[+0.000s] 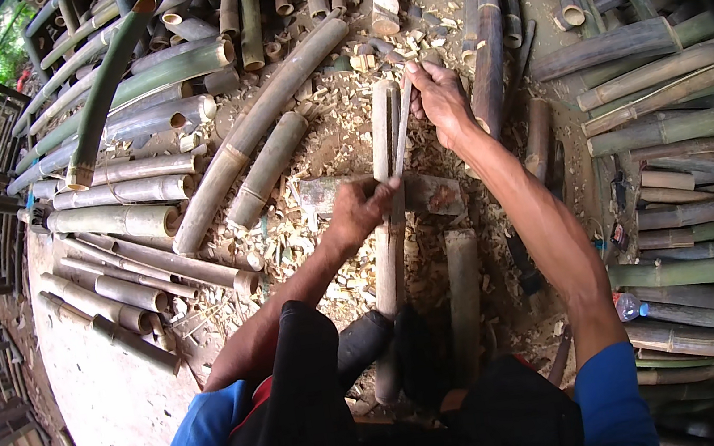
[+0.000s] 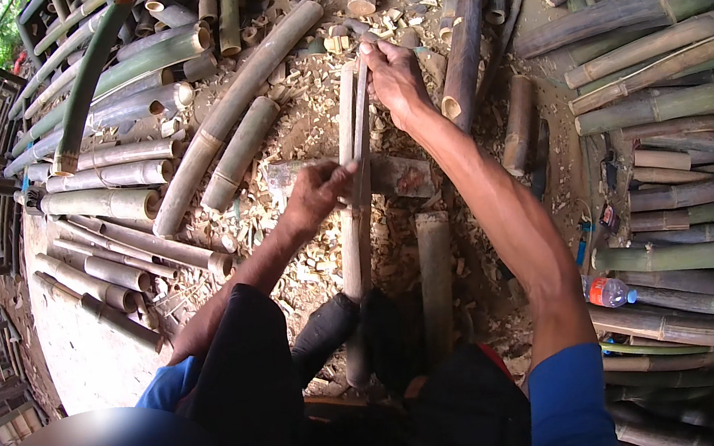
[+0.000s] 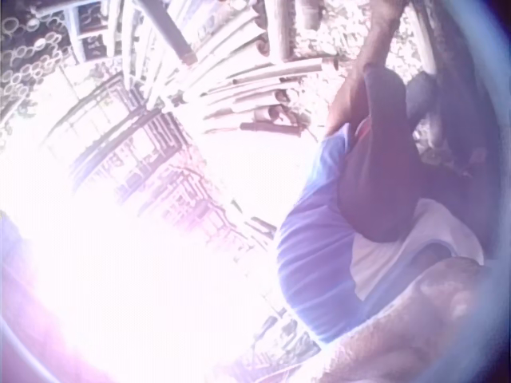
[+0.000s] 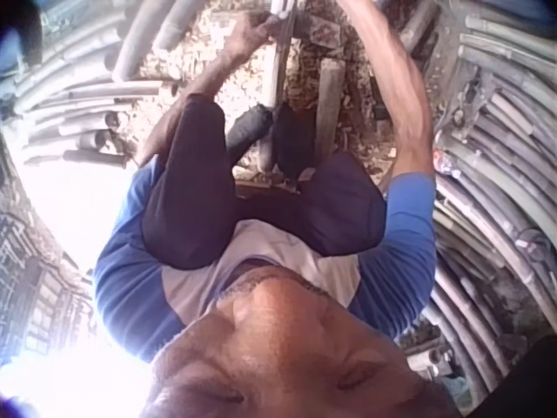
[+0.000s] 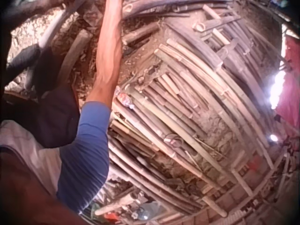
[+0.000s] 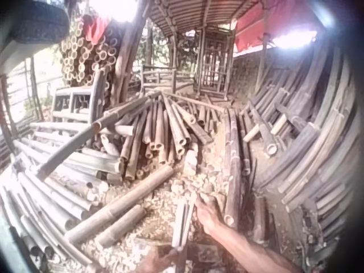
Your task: The person uses a hand saw to cut through sections of bamboo, then uses a small blade to split a section and peel away material from the interior.
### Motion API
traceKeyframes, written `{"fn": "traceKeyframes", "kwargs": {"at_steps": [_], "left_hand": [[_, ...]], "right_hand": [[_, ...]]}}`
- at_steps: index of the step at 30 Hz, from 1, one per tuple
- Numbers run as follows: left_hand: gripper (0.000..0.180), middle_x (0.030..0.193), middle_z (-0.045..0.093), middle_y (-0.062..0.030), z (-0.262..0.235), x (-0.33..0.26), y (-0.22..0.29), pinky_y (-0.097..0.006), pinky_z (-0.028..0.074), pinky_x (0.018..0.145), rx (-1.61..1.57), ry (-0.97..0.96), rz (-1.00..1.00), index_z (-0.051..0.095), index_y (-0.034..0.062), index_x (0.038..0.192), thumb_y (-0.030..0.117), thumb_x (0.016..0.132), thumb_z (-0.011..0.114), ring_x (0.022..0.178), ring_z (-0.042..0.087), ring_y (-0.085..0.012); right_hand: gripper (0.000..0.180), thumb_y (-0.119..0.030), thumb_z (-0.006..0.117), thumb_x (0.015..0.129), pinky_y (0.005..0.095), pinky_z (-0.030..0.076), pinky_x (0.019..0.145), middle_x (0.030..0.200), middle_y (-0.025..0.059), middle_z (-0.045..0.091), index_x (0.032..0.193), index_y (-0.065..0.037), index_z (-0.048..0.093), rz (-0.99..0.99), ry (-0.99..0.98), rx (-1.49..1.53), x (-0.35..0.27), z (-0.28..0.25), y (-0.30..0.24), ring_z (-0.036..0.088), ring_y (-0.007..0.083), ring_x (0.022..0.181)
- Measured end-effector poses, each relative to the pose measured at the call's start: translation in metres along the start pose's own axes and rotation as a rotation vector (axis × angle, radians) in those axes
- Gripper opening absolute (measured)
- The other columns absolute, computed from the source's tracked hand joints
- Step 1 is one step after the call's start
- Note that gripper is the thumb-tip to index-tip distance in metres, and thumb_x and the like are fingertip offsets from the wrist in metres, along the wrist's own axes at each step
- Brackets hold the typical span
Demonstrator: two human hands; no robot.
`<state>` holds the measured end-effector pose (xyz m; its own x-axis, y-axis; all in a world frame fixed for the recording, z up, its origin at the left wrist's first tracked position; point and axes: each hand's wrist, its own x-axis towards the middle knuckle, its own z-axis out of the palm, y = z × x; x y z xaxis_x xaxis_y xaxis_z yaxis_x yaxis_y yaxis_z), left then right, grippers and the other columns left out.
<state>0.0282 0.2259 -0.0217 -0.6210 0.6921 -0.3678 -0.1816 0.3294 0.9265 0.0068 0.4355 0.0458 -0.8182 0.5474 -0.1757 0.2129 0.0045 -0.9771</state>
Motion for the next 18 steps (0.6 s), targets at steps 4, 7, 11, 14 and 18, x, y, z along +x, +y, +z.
{"fn": "traceKeyframes", "kwargs": {"at_steps": [4,7,11,14,18], "left_hand": [[0.036,0.075,0.070,-0.0097,0.010,-0.012,-0.011,-0.035,0.052,0.064,0.049,0.071,0.077,0.073,-0.0033,0.097,0.033,0.096,0.066,0.068,0.064,-0.0146],[0.028,0.071,0.071,-0.0096,0.014,-0.009,-0.019,-0.035,0.052,0.066,0.092,0.135,0.078,0.075,0.0003,0.092,0.026,0.094,0.065,0.067,0.065,-0.0130],[0.029,0.069,0.071,-0.0114,0.014,-0.007,-0.027,-0.036,0.052,0.063,0.066,0.155,0.093,0.075,-0.0002,0.090,0.026,0.094,0.065,0.062,0.064,-0.0139],[0.028,0.066,0.070,-0.0108,0.013,-0.002,-0.031,-0.035,0.051,0.059,0.114,0.179,0.096,0.075,-0.0014,0.085,0.023,0.094,0.065,0.059,0.063,-0.0137],[0.027,0.065,0.068,-0.0098,0.020,-0.004,-0.016,-0.034,0.050,0.058,0.035,0.184,0.107,0.072,-0.0042,0.082,0.020,0.093,0.066,0.057,0.061,-0.0127]], "right_hand": [[0.031,-0.036,0.056,0.103,0.0240,0.045,0.050,0.073,-0.0003,0.059,0.108,-0.006,0.060,-0.023,-0.048,-0.016,-0.002,0.006,-0.005,0.051,0.0080,0.056],[0.041,-0.046,0.055,0.101,0.0310,0.053,0.062,0.082,0.0052,0.061,0.098,-0.006,0.061,0.110,-0.036,-0.041,-0.008,0.001,-0.002,0.058,0.0133,0.070],[0.058,-0.055,0.056,0.097,0.0401,0.059,0.073,0.096,0.0106,0.061,0.116,-0.001,0.058,0.448,-0.313,-0.262,-0.040,-0.008,0.024,0.064,0.0193,0.087],[0.045,-0.046,0.061,0.098,0.0300,0.057,0.060,0.086,0.0028,0.062,0.108,-0.002,0.061,0.385,-0.342,-0.172,-0.060,0.001,0.047,0.061,0.0133,0.067],[0.046,-0.045,0.057,0.101,0.0322,0.047,0.057,0.075,0.0029,0.061,0.115,-0.002,0.066,0.215,-0.202,-0.358,-0.051,0.011,0.075,0.055,0.0135,0.062]]}}
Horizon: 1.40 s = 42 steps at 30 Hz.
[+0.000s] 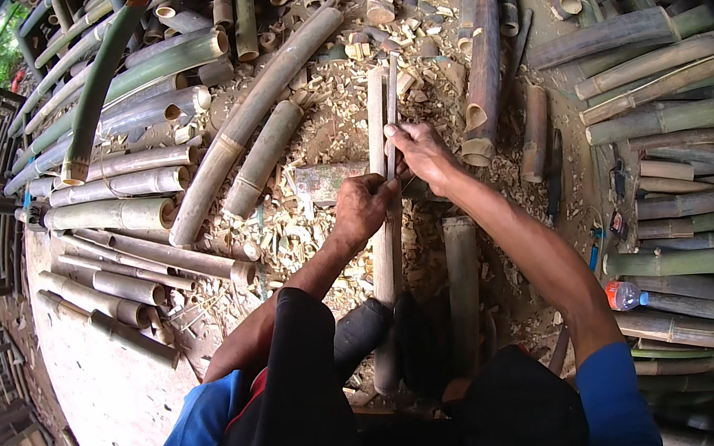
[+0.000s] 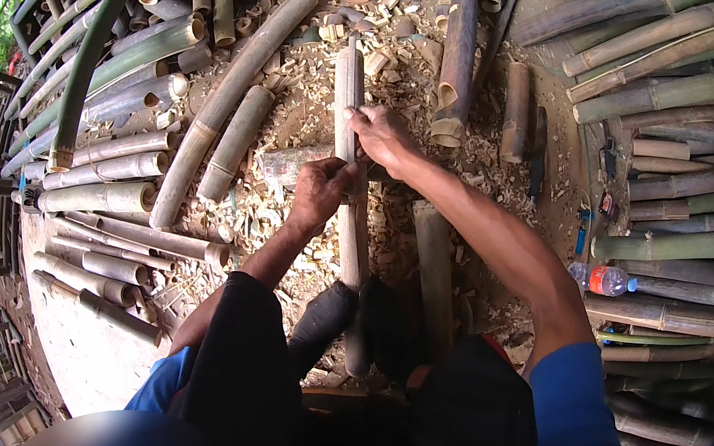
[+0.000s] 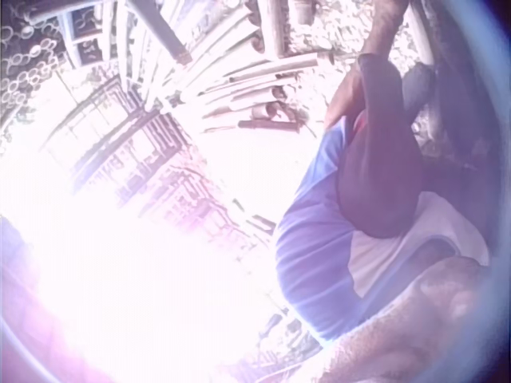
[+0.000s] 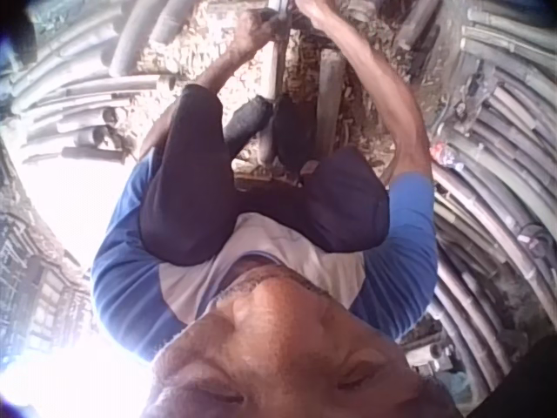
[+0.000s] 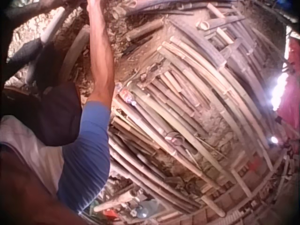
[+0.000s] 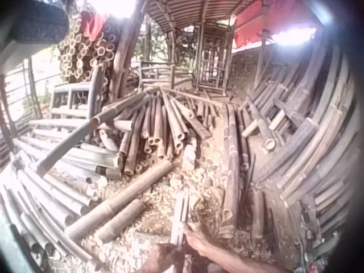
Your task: The person uses a hand saw to cut through sections of bamboo, then uses a small blade to split a section and peel away material from the interior.
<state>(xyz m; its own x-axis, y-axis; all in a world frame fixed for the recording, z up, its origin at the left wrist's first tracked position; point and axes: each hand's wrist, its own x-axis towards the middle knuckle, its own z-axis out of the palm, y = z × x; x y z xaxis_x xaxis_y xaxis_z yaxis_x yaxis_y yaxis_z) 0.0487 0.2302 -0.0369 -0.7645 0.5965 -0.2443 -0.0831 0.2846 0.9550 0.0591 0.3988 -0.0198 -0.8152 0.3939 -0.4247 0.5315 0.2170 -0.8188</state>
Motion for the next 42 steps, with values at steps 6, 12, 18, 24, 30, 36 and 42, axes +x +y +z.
{"fn": "traceKeyframes", "kwargs": {"at_steps": [6,12,18,24,30,36,42], "left_hand": [[0.026,0.075,0.070,-0.0078,0.001,-0.037,0.032,-0.030,0.050,0.065,-0.025,-0.054,-0.009,0.071,-0.0058,0.091,0.019,0.096,0.065,0.069,0.061,-0.0109],[0.040,0.074,0.068,-0.0149,-0.001,-0.042,0.027,-0.038,0.052,0.067,-0.018,-0.003,0.074,0.069,-0.0064,0.096,0.033,0.093,0.069,0.071,0.064,-0.0185],[0.054,0.076,0.070,-0.0202,-0.004,-0.080,-0.016,-0.040,0.054,0.070,0.108,-0.204,-0.147,0.070,-0.0110,0.098,0.043,0.093,0.066,0.070,0.067,-0.0243],[0.045,0.068,0.069,-0.0133,0.005,-0.081,-0.031,-0.039,0.051,0.064,0.069,-0.151,-0.144,0.075,-0.0025,0.098,0.041,0.095,0.065,0.062,0.064,-0.0183],[0.047,0.061,0.064,-0.0086,0.009,-0.077,-0.042,-0.037,0.050,0.060,-0.072,-0.098,-0.243,0.077,0.0000,0.096,0.044,0.098,0.061,0.058,0.061,-0.0155],[0.047,0.061,0.064,-0.0083,0.018,-0.077,-0.038,-0.033,0.048,0.057,-0.035,-0.053,-0.251,0.076,-0.0021,0.095,0.042,0.099,0.060,0.057,0.058,-0.0120],[0.044,0.064,0.065,-0.0109,0.005,-0.116,0.028,-0.037,0.049,0.060,-0.227,-0.171,-0.165,0.075,-0.0005,0.098,0.041,0.099,0.061,0.060,0.058,-0.0128]], "right_hand": [[0.041,-0.040,0.054,0.104,0.0302,0.042,0.060,0.072,-0.0020,0.058,0.096,-0.002,0.068,-0.339,0.062,0.100,-0.058,-0.016,-0.019,0.049,0.0098,0.066],[0.044,-0.042,0.054,0.103,0.0286,0.040,0.060,0.069,-0.0026,0.053,0.082,-0.005,0.062,-0.263,0.043,0.293,-0.057,-0.015,-0.015,0.045,0.0077,0.065],[0.043,-0.042,0.055,0.103,0.0270,0.041,0.053,0.073,-0.0011,0.058,0.089,-0.002,0.065,-0.261,0.058,0.320,-0.053,-0.010,-0.020,0.050,0.0079,0.059],[0.052,-0.053,0.050,0.100,0.0456,0.060,0.082,0.097,0.0090,0.063,0.115,-0.004,0.058,0.130,-0.073,0.170,-0.070,-0.020,-0.027,0.063,0.0188,0.085],[0.062,-0.054,0.043,0.104,0.0358,0.050,0.071,0.070,0.0078,0.069,0.082,-0.001,0.068,-0.019,-0.234,0.139,-0.090,0.025,0.044,0.066,0.0202,0.073],[0.057,-0.048,0.043,0.105,0.0361,0.048,0.065,0.065,0.0092,0.064,0.079,-0.003,0.067,-0.081,-0.017,-0.019,-0.096,0.033,0.045,0.062,0.0202,0.065],[0.054,-0.042,0.044,0.106,0.0362,0.048,0.065,0.066,0.0121,0.062,0.078,0.000,0.064,-0.252,-0.020,0.011,-0.159,0.007,-0.003,0.061,0.0206,0.064]]}}
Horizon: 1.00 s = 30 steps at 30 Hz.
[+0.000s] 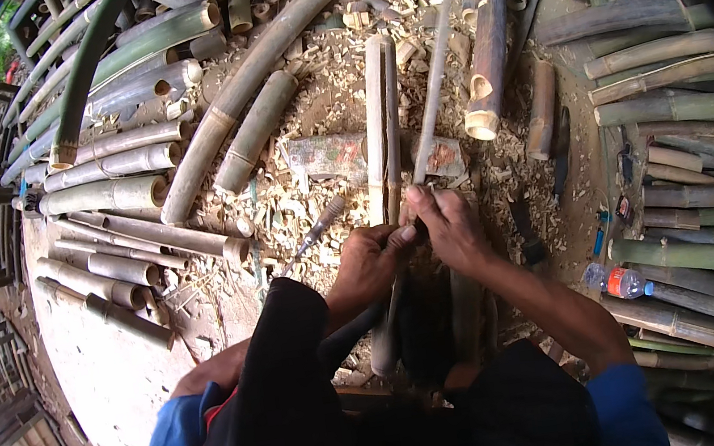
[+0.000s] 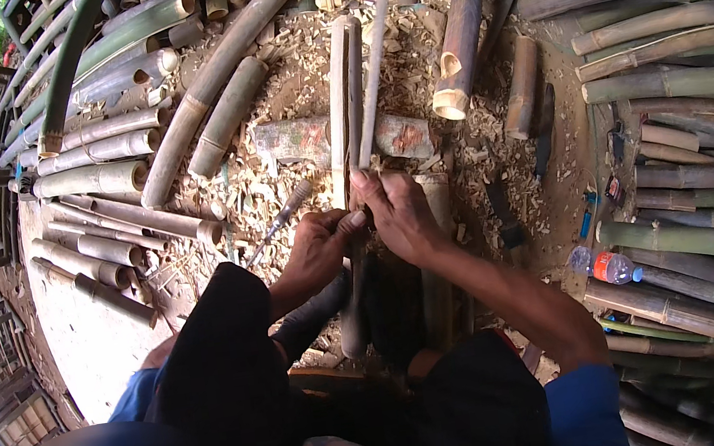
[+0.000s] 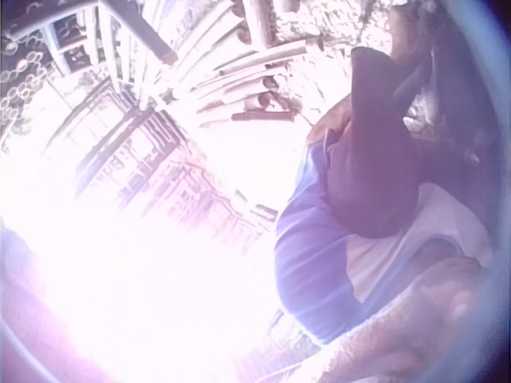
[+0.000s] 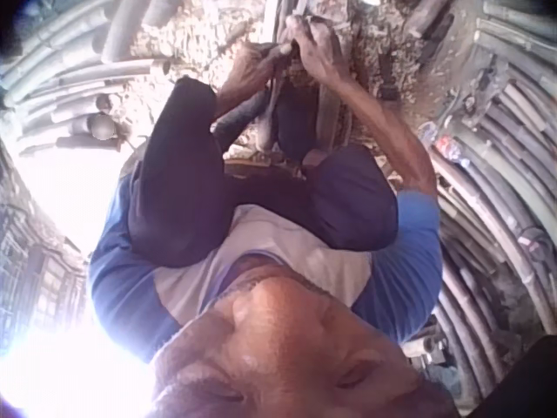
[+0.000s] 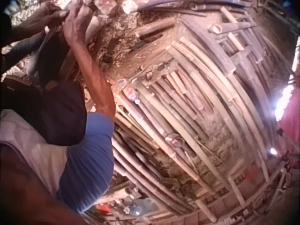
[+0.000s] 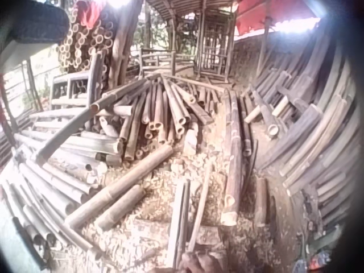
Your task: The person uses a hand saw to cut through sections of bamboo, then uses a small blade to split a section and peel away material from the interior.
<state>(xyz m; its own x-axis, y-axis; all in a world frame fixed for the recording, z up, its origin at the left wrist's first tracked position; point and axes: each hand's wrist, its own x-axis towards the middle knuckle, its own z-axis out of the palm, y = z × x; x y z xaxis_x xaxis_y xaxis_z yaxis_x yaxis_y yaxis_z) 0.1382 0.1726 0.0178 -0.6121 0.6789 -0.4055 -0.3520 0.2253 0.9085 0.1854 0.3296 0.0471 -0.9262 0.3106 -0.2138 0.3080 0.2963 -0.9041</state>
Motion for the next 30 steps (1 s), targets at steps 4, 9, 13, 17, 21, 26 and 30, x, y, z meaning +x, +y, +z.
{"fn": "traceKeyframes", "kwargs": {"at_steps": [4,9,13,17,21,26,30], "left_hand": [[0.032,0.067,0.067,-0.0175,-0.002,0.021,-0.016,-0.040,0.050,0.060,0.338,0.021,0.061,0.074,-0.0003,0.093,0.031,0.094,0.069,0.059,0.064,-0.0210],[0.021,0.068,0.070,-0.0109,-0.020,0.063,-0.026,-0.033,0.055,0.053,0.516,0.000,0.262,0.072,-0.0036,0.085,0.016,0.092,0.068,0.056,0.068,-0.0165],[0.018,0.072,0.072,-0.0115,-0.045,0.116,0.008,-0.030,0.058,0.055,0.548,-0.034,0.247,0.074,-0.0026,0.090,0.015,0.093,0.068,0.059,0.070,-0.0168],[0.023,0.075,0.072,-0.0134,-0.053,0.142,0.019,-0.031,0.060,0.058,0.485,-0.022,0.185,0.073,-0.0046,0.092,0.018,0.093,0.070,0.064,0.071,-0.0172],[0.038,0.075,0.071,-0.0125,-0.037,0.123,0.013,-0.032,0.057,0.060,0.439,0.021,0.256,0.072,-0.0053,0.093,0.033,0.094,0.069,0.066,0.069,-0.0157],[0.047,0.066,0.066,-0.0169,-0.016,0.062,-0.011,-0.041,0.050,0.062,0.378,0.118,0.165,0.071,-0.0050,0.086,0.041,0.093,0.067,0.060,0.063,-0.0232],[0.036,0.065,0.067,-0.0110,-0.017,0.064,-0.020,-0.035,0.051,0.059,0.443,0.129,0.092,0.073,-0.0033,0.090,0.032,0.095,0.066,0.060,0.062,-0.0146]], "right_hand": [[0.054,-0.043,0.044,0.106,0.0396,0.048,0.069,0.067,0.0162,0.062,0.083,0.001,0.068,0.027,-0.018,-0.025,0.012,-0.006,0.019,0.062,0.0266,0.067],[0.065,-0.057,0.043,0.101,0.0444,0.048,0.070,0.076,0.0146,0.064,0.091,0.003,0.065,0.260,-0.002,-0.155,0.078,0.005,0.061,0.061,0.0287,0.070],[0.077,-0.066,0.050,0.095,0.0515,0.051,0.080,0.105,0.0200,0.063,0.118,0.008,0.052,0.393,-0.081,-0.081,0.137,-0.015,0.030,0.063,0.0301,0.088],[0.085,-0.066,0.049,0.096,0.0504,0.045,0.100,0.129,0.0278,0.055,0.136,0.009,0.044,0.292,0.014,-0.047,0.161,-0.016,0.026,0.056,0.0342,0.118],[0.068,-0.063,0.049,0.098,0.0426,0.054,0.079,0.098,0.0164,0.065,0.113,0.003,0.061,0.275,-0.001,-0.048,0.152,-0.028,0.037,0.064,0.0228,0.083],[0.055,-0.058,0.051,0.099,0.0272,0.053,0.055,0.081,0.0019,0.063,0.095,-0.004,0.062,0.136,-0.024,0.183,0.114,-0.038,0.014,0.057,0.0097,0.062],[0.057,-0.059,0.055,0.096,0.0299,0.058,0.064,0.093,0.0068,0.063,0.105,-0.002,0.060,0.241,-0.028,0.249,0.107,-0.029,0.001,0.062,0.0151,0.073]]}}
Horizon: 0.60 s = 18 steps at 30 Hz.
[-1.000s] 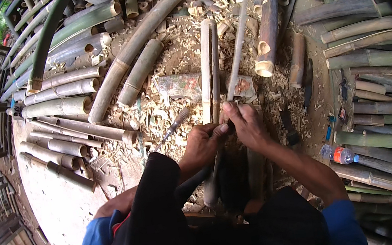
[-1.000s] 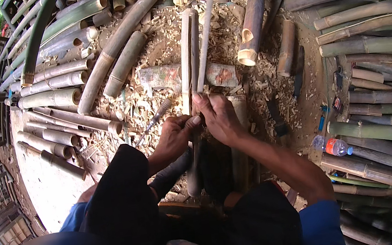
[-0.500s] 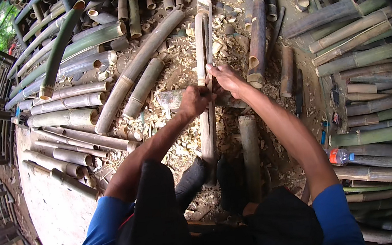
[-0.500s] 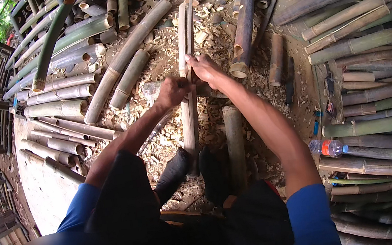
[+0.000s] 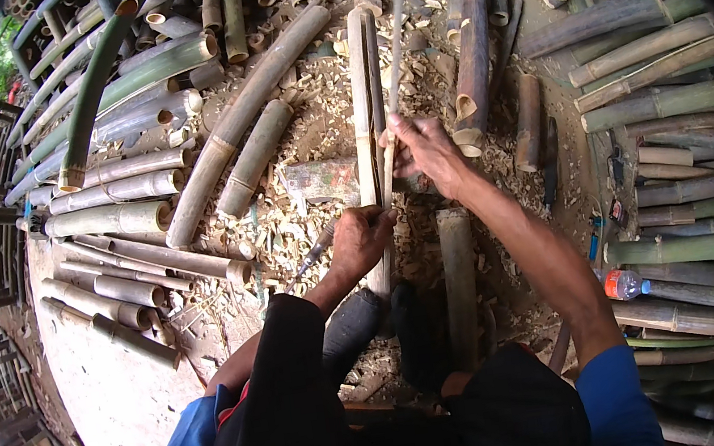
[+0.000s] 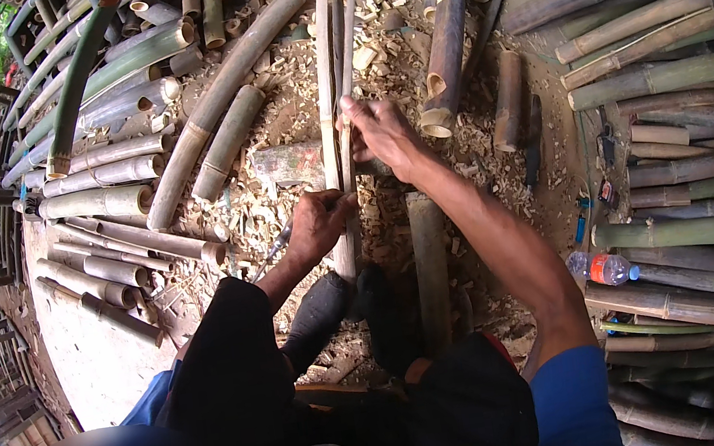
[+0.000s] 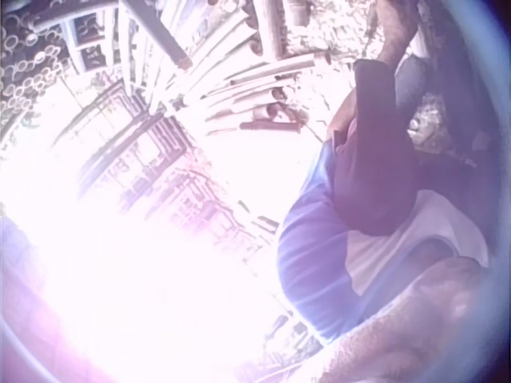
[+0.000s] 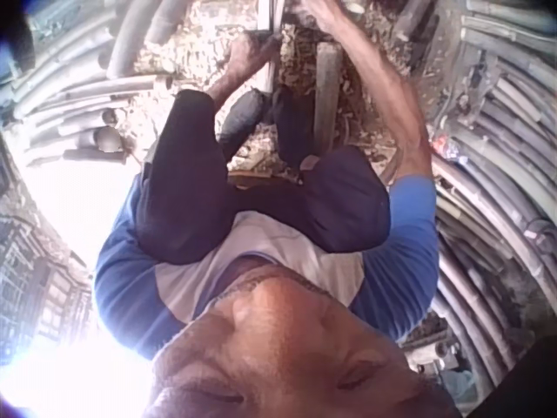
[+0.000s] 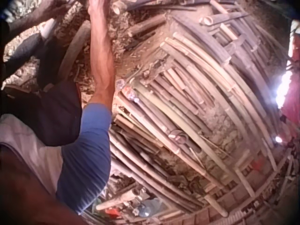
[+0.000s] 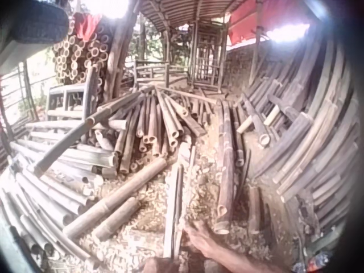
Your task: The person uses a hand saw to cut through sections of bamboo, then uses a small blade to split a section and peel away material from the interior.
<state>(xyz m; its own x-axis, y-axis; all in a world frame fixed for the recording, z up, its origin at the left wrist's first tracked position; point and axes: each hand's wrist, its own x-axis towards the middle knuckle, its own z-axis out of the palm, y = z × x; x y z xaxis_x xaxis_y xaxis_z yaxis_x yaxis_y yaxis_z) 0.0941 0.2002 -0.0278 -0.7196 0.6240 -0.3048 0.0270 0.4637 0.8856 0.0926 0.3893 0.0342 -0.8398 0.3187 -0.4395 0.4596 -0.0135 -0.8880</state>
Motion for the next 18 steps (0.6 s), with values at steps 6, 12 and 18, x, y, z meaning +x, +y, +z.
{"fn": "traceKeyframes", "kwargs": {"at_steps": [6,12,18], "left_hand": [[0.036,0.070,0.070,-0.0076,0.006,0.006,-0.004,-0.030,0.051,0.057,-0.026,-0.015,-0.018,0.073,-0.0032,0.094,0.031,0.097,0.065,0.061,0.062,-0.0104],[0.042,0.075,0.070,-0.0067,0.008,-0.002,-0.006,-0.029,0.053,0.058,-0.145,0.012,-0.042,0.073,-0.0035,0.100,0.038,0.098,0.064,0.063,0.062,-0.0108],[0.038,0.066,0.064,-0.0044,0.003,-0.030,0.018,-0.029,0.044,0.056,-0.237,0.060,0.071,0.071,-0.0042,0.090,0.032,0.099,0.065,0.060,0.053,-0.0092]], "right_hand": [[0.045,-0.039,0.054,0.103,0.0298,0.045,0.068,0.071,0.0026,0.063,0.077,-0.004,0.066,-0.151,-0.008,-0.210,0.001,0.016,0.069,0.056,0.0111,0.071],[0.047,-0.042,0.050,0.104,0.0331,0.044,0.061,0.064,0.0037,0.056,0.080,-0.005,0.066,-0.256,-0.010,-0.237,-0.005,0.015,0.070,0.049,0.0128,0.060],[0.046,-0.038,0.048,0.105,0.0322,0.042,0.056,0.064,0.0041,0.055,0.079,-0.003,0.061,-0.292,0.006,-0.237,-0.052,0.021,0.023,0.048,0.0117,0.057]]}}
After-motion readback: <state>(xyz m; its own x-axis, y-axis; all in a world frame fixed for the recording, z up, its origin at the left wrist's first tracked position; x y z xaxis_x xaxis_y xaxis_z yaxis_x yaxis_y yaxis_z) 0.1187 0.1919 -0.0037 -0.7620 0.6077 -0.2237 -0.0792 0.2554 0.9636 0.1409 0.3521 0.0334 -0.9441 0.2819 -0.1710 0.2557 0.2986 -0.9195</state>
